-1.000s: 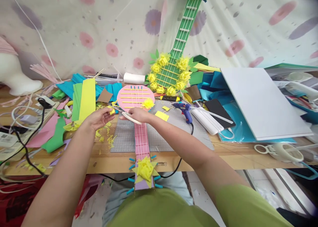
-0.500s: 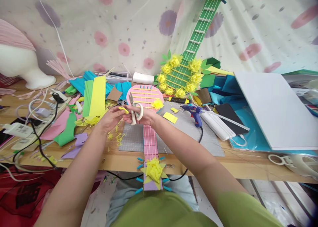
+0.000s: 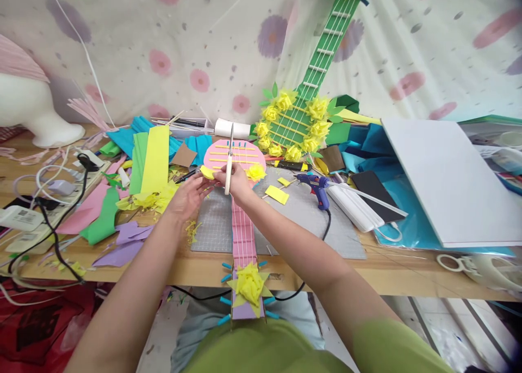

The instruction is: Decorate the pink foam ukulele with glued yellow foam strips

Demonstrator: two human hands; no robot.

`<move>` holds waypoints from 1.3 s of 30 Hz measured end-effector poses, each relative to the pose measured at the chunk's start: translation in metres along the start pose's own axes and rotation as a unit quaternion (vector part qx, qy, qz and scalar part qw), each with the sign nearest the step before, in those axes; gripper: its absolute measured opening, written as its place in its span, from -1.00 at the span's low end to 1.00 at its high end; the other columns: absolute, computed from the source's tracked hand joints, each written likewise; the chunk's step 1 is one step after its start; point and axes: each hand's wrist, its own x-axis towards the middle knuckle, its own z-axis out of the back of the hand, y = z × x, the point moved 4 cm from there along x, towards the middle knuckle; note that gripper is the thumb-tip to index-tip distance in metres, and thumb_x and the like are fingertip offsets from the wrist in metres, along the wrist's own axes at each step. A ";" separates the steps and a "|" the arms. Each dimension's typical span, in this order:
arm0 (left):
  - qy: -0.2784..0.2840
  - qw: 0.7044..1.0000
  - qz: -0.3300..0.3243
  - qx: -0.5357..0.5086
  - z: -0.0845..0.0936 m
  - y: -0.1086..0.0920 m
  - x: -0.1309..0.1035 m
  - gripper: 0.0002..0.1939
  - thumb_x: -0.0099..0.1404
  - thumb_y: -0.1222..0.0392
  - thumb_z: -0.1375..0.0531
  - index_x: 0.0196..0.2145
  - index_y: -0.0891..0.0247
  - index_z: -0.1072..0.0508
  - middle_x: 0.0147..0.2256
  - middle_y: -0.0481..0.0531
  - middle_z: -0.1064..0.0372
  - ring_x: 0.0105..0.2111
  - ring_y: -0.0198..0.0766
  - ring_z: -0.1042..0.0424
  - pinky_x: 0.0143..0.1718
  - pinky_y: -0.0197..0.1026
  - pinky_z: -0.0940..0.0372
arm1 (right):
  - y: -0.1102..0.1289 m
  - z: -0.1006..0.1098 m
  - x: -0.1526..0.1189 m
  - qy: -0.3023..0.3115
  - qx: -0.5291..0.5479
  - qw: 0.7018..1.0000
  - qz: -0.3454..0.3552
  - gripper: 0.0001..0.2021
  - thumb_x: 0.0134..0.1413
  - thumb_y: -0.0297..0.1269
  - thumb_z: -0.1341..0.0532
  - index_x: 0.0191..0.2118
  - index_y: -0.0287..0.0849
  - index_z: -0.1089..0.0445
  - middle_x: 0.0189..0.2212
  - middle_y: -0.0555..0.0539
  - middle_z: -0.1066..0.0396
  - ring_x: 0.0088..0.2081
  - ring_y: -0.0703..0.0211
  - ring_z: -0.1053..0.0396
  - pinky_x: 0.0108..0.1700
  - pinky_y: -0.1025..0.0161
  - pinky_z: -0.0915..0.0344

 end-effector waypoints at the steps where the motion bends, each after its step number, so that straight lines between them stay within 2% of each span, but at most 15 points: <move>1: -0.032 0.999 0.003 -0.011 -0.002 0.005 -0.001 -0.78 0.06 0.19 -0.26 -0.29 0.27 -0.46 -0.32 0.02 -0.46 -0.27 -0.33 -0.45 -0.11 -0.23 -0.31 | 0.000 0.002 0.000 -0.026 -0.045 0.998 0.031 -0.71 -0.13 -0.30 -0.29 -0.33 -0.14 -0.14 -0.46 0.08 -0.30 -0.45 0.29 -0.33 -0.33 0.28 -0.31; 4: -0.102 0.994 0.004 -0.029 -0.010 0.017 -0.004 -0.80 0.06 0.12 -0.28 -0.37 0.28 -0.46 -0.40 -0.01 -0.45 -0.35 -0.37 -0.44 -0.20 -0.28 -0.33 | 0.000 0.003 -0.004 -0.046 -0.161 0.982 0.091 -0.74 -0.08 -0.23 -0.22 -0.30 -0.11 -0.13 -0.39 0.05 -0.31 -0.35 0.24 -0.32 -0.28 0.26 -0.26; 8: -0.156 0.987 -0.017 -0.038 -0.018 0.021 -0.004 -0.84 -0.02 0.21 -0.33 -0.46 0.28 -0.45 -0.46 -0.06 -0.45 -0.42 -0.41 -0.43 -0.32 -0.35 -0.31 | 0.004 0.003 -0.014 -0.044 -0.239 0.963 0.120 -0.75 -0.05 -0.20 -0.15 -0.25 -0.09 -0.10 -0.35 0.03 -0.31 -0.32 0.22 -0.31 -0.28 0.28 -0.19; 13: -0.205 0.977 -0.040 -0.045 -0.024 0.019 -0.006 -0.85 -0.06 0.26 -0.33 -0.48 0.29 -0.46 -0.47 -0.08 -0.45 -0.42 -0.42 -0.42 -0.39 -0.37 -0.29 | 0.010 0.003 -0.020 -0.051 -0.267 0.954 0.126 -0.79 -0.04 -0.20 -0.13 -0.29 -0.08 -0.09 -0.39 0.04 -0.27 -0.36 0.23 -0.26 -0.32 0.30 -0.14; 17: -0.232 0.971 -0.050 -0.039 -0.029 0.016 -0.008 -0.88 -0.05 0.30 -0.32 -0.50 0.27 -0.45 -0.47 -0.08 -0.44 -0.40 -0.39 -0.43 -0.37 -0.35 -0.30 | 0.010 0.003 -0.018 -0.047 -0.253 0.957 0.133 -0.79 -0.02 -0.18 -0.13 -0.30 -0.08 -0.08 -0.40 0.05 -0.28 -0.38 0.25 -0.26 -0.32 0.30 -0.15; 21: -0.240 0.967 -0.065 -0.049 -0.027 0.012 -0.009 -0.93 0.00 0.34 -0.29 -0.51 0.28 -0.44 -0.47 -0.08 -0.44 -0.40 -0.39 -0.43 -0.30 -0.30 -0.34 | 0.008 0.010 -0.010 -0.033 -0.241 0.961 0.131 -0.74 -0.02 -0.11 -0.15 -0.30 -0.09 -0.08 -0.41 0.06 -0.28 -0.38 0.26 -0.27 -0.30 0.29 -0.17; 24: -0.236 0.966 -0.070 -0.077 -0.021 0.010 -0.007 -0.93 0.04 0.38 -0.26 -0.51 0.29 -0.43 -0.48 -0.09 -0.44 -0.43 -0.43 -0.42 -0.28 -0.31 -0.35 | 0.012 0.020 -0.008 0.009 -0.284 0.952 0.116 -0.68 -0.06 -0.03 -0.18 -0.32 -0.11 -0.09 -0.43 0.07 -0.25 -0.39 0.26 -0.25 -0.32 0.30 -0.15; 27: -0.222 0.965 -0.076 -0.119 -0.019 0.008 -0.005 -0.96 0.09 0.38 -0.24 -0.48 0.30 -0.44 -0.47 -0.07 -0.44 -0.44 -0.44 -0.42 -0.28 -0.32 -0.35 | 0.021 0.032 -0.017 0.091 -0.380 0.915 0.102 -0.61 -0.13 0.06 -0.20 -0.36 -0.12 -0.10 -0.46 0.09 -0.21 -0.41 0.26 -0.21 -0.37 0.32 -0.11; 31: -0.200 0.962 -0.059 -0.176 -0.025 0.006 -0.002 -0.98 0.13 0.35 -0.24 -0.45 0.32 -0.44 -0.49 -0.05 -0.44 -0.46 -0.44 -0.43 -0.27 -0.32 -0.36 | 0.027 0.042 -0.033 0.176 -0.462 0.863 0.103 -0.56 -0.13 0.12 -0.19 -0.34 -0.13 -0.08 -0.42 0.04 -0.25 -0.39 0.24 -0.21 -0.38 0.32 -0.08; 35: -0.184 0.961 -0.054 -0.201 -0.034 0.008 -0.001 -0.95 0.17 0.36 -0.19 -0.44 0.31 -0.44 -0.48 -0.04 -0.44 -0.47 -0.43 -0.43 -0.31 -0.34 -0.37 | 0.026 0.042 -0.040 0.200 -0.497 0.834 0.131 -0.53 -0.14 0.15 -0.20 -0.33 -0.12 -0.07 -0.39 0.01 -0.28 -0.39 0.23 -0.22 -0.39 0.33 -0.06; 39: -0.172 0.963 -0.060 -0.196 -0.036 0.010 0.000 -0.93 0.19 0.38 -0.17 -0.42 0.31 -0.45 -0.47 -0.05 -0.45 -0.44 -0.42 -0.44 -0.31 -0.35 -0.37 | 0.022 0.038 -0.039 0.205 -0.496 0.834 0.127 -0.54 -0.10 0.17 -0.17 -0.32 -0.13 -0.08 -0.40 0.00 -0.30 -0.41 0.24 -0.23 -0.40 0.34 -0.04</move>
